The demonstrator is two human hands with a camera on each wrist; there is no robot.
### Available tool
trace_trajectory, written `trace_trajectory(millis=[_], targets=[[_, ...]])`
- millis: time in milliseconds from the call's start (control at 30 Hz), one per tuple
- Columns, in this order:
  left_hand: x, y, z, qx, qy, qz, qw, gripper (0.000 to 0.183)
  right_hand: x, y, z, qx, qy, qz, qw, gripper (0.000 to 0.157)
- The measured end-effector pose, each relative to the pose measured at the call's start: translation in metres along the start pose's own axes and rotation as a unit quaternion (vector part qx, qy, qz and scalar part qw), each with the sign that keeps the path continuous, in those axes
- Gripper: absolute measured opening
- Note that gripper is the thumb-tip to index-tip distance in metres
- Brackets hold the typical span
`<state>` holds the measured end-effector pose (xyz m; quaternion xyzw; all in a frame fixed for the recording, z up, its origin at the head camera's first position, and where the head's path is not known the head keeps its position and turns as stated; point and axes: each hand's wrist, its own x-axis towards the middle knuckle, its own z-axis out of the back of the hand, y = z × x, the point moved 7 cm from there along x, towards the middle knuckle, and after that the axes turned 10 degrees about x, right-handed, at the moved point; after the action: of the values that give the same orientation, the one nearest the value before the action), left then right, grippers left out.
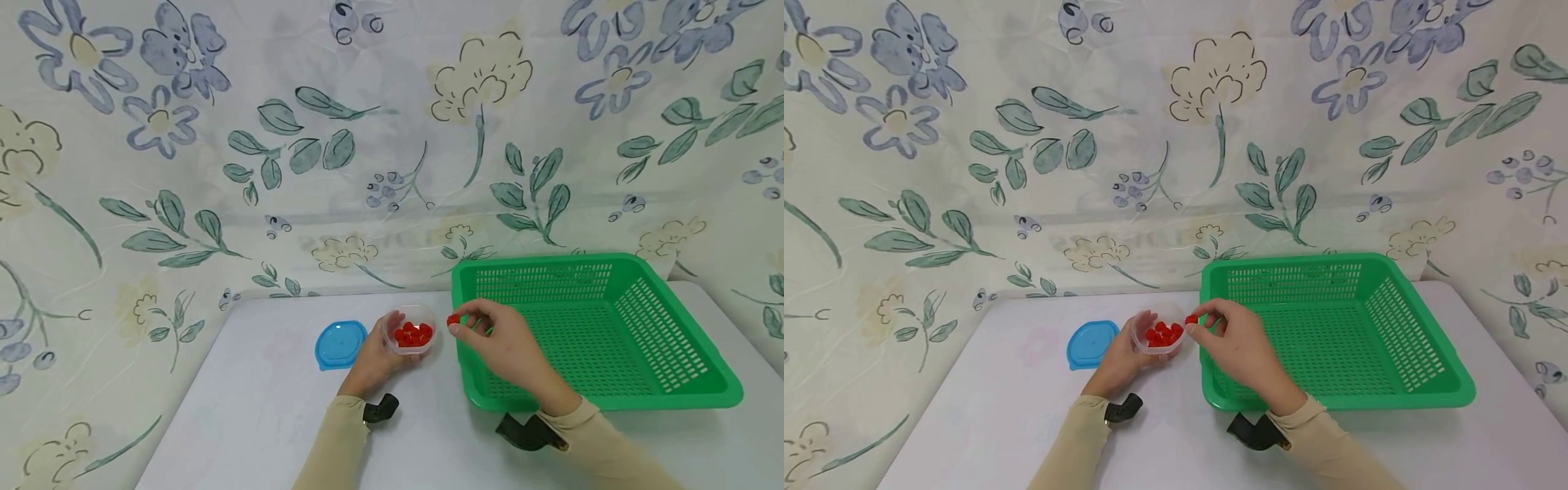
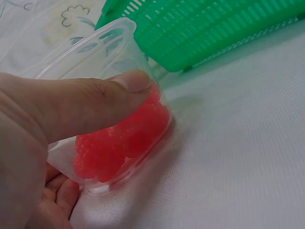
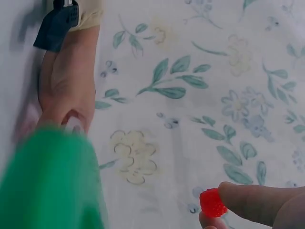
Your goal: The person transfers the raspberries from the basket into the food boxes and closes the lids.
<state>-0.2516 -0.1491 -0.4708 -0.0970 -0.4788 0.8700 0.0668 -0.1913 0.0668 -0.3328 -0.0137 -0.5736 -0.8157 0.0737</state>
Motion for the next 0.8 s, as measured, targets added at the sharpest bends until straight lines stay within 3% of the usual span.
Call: trace_trajectory(millis=[333,800], targets=[[0.001,-0.001,0.0,0.012,-0.006,0.001,0.9999,0.096,-0.003,0.005,-0.04,0.029,-0.026,0.05,0.998,0.015],[0.004,-0.002,0.002,0.01,0.001,-0.034,0.9994,0.088,0.003,0.008,-0.084,0.03,-0.047,0.068,0.996,0.015]])
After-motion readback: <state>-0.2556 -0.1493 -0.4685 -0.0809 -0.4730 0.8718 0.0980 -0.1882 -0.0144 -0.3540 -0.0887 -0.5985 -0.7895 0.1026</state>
